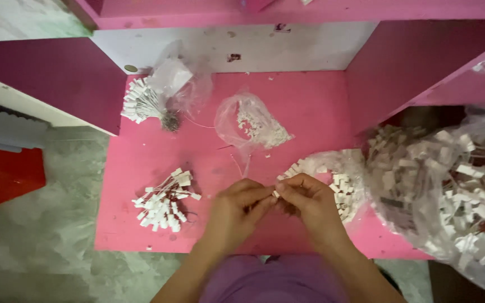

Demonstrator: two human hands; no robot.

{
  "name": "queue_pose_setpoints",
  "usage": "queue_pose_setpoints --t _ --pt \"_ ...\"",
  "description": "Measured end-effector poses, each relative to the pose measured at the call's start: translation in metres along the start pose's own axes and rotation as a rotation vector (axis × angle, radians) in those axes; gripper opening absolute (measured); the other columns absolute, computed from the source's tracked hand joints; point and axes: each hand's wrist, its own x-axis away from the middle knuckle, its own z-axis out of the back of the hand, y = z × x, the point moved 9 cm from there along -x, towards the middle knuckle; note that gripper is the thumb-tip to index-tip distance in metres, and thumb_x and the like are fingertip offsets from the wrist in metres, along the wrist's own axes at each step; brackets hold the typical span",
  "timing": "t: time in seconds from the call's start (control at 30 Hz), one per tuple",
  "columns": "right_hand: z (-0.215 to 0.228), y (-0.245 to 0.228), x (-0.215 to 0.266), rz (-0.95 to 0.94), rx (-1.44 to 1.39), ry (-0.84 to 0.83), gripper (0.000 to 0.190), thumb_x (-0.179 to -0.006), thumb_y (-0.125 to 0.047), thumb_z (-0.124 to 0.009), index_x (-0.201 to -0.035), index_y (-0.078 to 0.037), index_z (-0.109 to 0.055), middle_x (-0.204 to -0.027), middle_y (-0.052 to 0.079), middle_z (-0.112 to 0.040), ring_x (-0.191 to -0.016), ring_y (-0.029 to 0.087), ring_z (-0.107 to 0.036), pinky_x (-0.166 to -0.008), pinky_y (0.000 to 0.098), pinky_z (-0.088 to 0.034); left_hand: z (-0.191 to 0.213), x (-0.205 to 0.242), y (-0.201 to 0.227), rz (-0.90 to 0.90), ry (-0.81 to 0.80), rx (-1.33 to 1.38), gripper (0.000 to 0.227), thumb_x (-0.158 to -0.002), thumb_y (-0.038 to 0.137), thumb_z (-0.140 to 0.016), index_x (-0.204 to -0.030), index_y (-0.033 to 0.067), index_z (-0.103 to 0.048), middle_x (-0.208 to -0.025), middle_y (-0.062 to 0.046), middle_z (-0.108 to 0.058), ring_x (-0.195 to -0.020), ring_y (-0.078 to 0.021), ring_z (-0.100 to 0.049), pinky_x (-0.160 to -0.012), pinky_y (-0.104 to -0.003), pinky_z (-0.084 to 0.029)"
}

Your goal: Assembling small white plastic connectors onto thin wires.

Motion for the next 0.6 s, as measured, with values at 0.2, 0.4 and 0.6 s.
queue_pose_setpoints --t 0.2,0.4,0.6 --pt "0.024 0.043 -0.016 -0.185 0.104 0.129 0.020 -0.090 -0.024 -0.072 -0.095 -0.005 -0.073 -0.070 0.000 -0.061 -0.060 0.011 -0.051 -0.055 0.0283 -0.041 0.011 0.014 -0.185 0.521 -0.050 0.033 0.024 -0.090 0.020 -0.068 -0.110 0.0096 -0.077 -0.077 -0.011 -0.076 -0.069 -0.0243 -0.067 -0.062 -0.036 -0.054" --pt "0.038 0.130 -0.034 -0.328 0.239 0.126 0.031 -0.094 -0.030 -0.070 -0.092 0.000 -0.072 -0.061 0.005 -0.055 -0.048 0.014 -0.048 -0.044 0.0310 -0.036 -0.036 0.036 -0.235 0.458 -0.181 -0.314 0.026 -0.079 0.030 -0.077 -0.091 0.0077 -0.079 -0.086 -0.016 -0.077 -0.075 -0.0287 -0.070 -0.070 -0.042 -0.054" --pt "-0.020 0.140 -0.038 -0.420 0.442 0.051 0.032 -0.089 -0.037 -0.072 -0.107 -0.011 -0.078 -0.062 0.001 -0.055 -0.047 0.011 -0.043 -0.043 0.0282 -0.032 -0.054 0.046 -0.295 0.747 -0.322 0.077 0.025 -0.081 0.027 -0.078 -0.084 0.0027 -0.082 -0.070 -0.010 -0.075 -0.060 -0.0163 -0.065 -0.057 -0.032 -0.051"
